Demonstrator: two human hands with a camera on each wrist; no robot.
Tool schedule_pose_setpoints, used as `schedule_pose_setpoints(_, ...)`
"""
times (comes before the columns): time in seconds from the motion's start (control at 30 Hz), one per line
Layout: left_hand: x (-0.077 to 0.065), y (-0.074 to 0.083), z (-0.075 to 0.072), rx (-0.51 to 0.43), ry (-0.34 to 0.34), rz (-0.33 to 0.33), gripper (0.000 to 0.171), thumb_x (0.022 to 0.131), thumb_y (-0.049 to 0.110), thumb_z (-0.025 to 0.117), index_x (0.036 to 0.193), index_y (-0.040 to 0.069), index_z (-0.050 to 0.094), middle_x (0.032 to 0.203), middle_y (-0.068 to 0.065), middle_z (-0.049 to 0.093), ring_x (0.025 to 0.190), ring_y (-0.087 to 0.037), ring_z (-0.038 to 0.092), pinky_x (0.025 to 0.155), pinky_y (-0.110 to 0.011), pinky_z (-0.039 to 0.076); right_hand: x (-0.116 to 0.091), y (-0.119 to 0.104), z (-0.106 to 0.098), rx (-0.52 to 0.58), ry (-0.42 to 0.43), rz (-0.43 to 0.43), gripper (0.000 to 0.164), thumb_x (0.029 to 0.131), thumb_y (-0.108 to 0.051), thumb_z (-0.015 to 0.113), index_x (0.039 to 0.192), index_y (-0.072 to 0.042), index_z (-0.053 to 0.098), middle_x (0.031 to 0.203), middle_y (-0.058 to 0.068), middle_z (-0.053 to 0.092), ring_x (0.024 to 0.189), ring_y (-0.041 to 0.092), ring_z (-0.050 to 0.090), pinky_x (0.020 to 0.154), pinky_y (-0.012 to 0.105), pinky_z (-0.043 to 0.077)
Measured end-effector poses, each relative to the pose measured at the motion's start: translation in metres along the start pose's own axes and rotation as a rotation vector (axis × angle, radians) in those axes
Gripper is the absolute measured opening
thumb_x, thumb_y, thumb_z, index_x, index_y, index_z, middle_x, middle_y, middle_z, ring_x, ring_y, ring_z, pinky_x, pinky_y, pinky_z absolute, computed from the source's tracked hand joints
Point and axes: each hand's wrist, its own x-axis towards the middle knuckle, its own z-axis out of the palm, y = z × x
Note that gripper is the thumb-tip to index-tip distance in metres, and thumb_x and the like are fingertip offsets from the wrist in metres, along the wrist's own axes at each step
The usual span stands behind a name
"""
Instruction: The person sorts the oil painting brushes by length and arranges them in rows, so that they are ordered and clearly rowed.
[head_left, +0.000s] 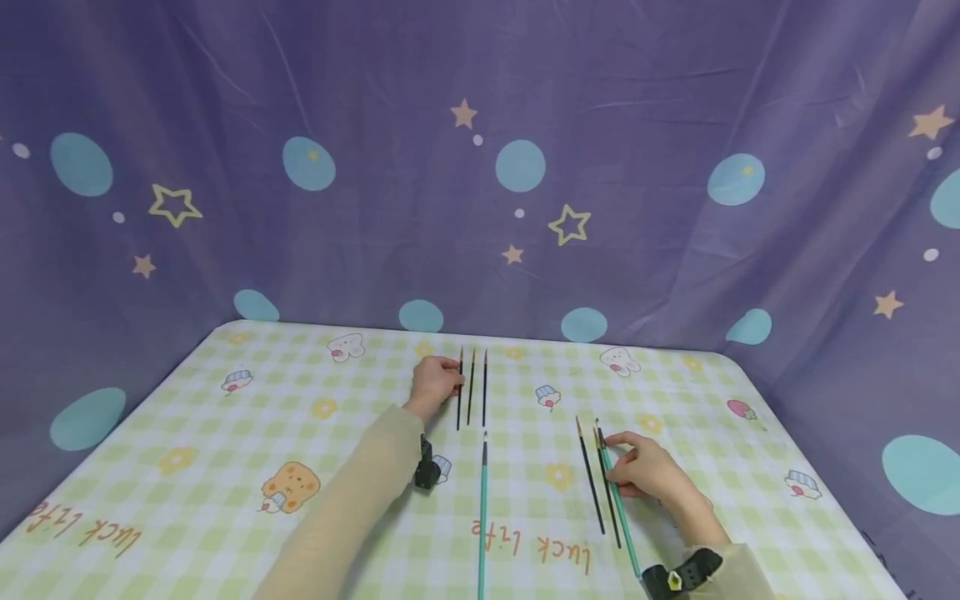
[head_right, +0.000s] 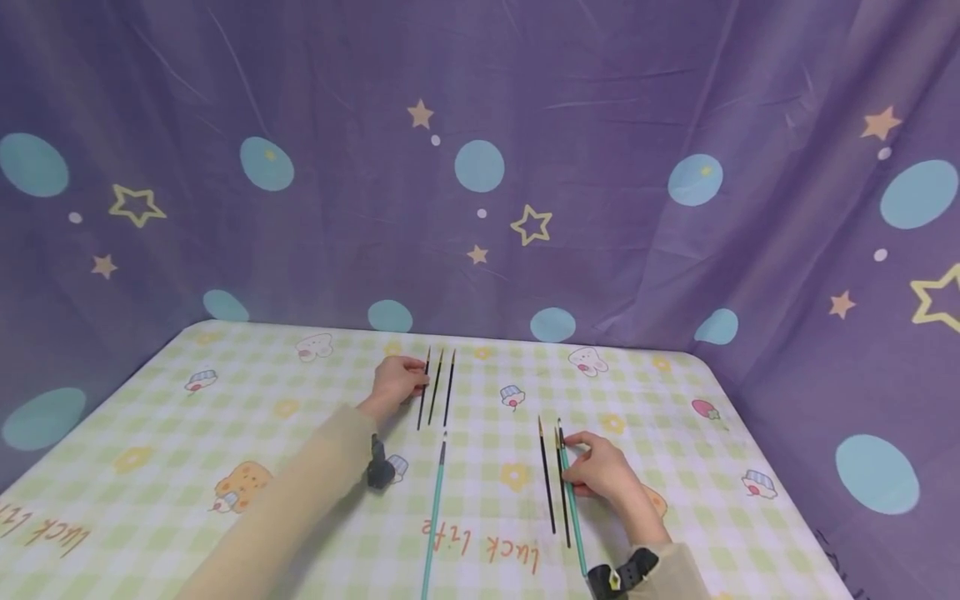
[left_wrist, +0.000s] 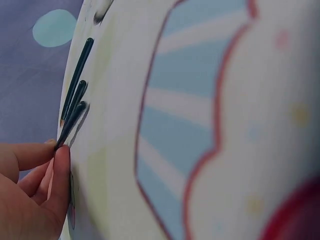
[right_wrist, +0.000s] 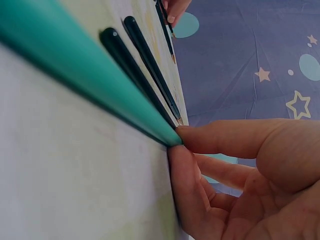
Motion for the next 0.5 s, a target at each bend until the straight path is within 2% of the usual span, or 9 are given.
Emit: schedule_pose_setpoints(0.5, -0.0046, 0.0047, -0.0002, 0.081, 0.061, -0.016, 0.026, 0.077, 0.007, 0.067, 0.102, 0.003, 0.066, 0.088, -0.012, 0.068, 0.056, -0.014, 0.061, 0.057, -0.027, 0.052, 0.0006, 0.0011, 0.0006, 0.011, 0.001, 0.002, 0.054, 0.072, 0.002, 0.068, 0.123, -0.003, 0.051, 0.078, 0.011, 0.053, 0.054, 0.016, 0.053, 0.05, 0.029, 0.051)
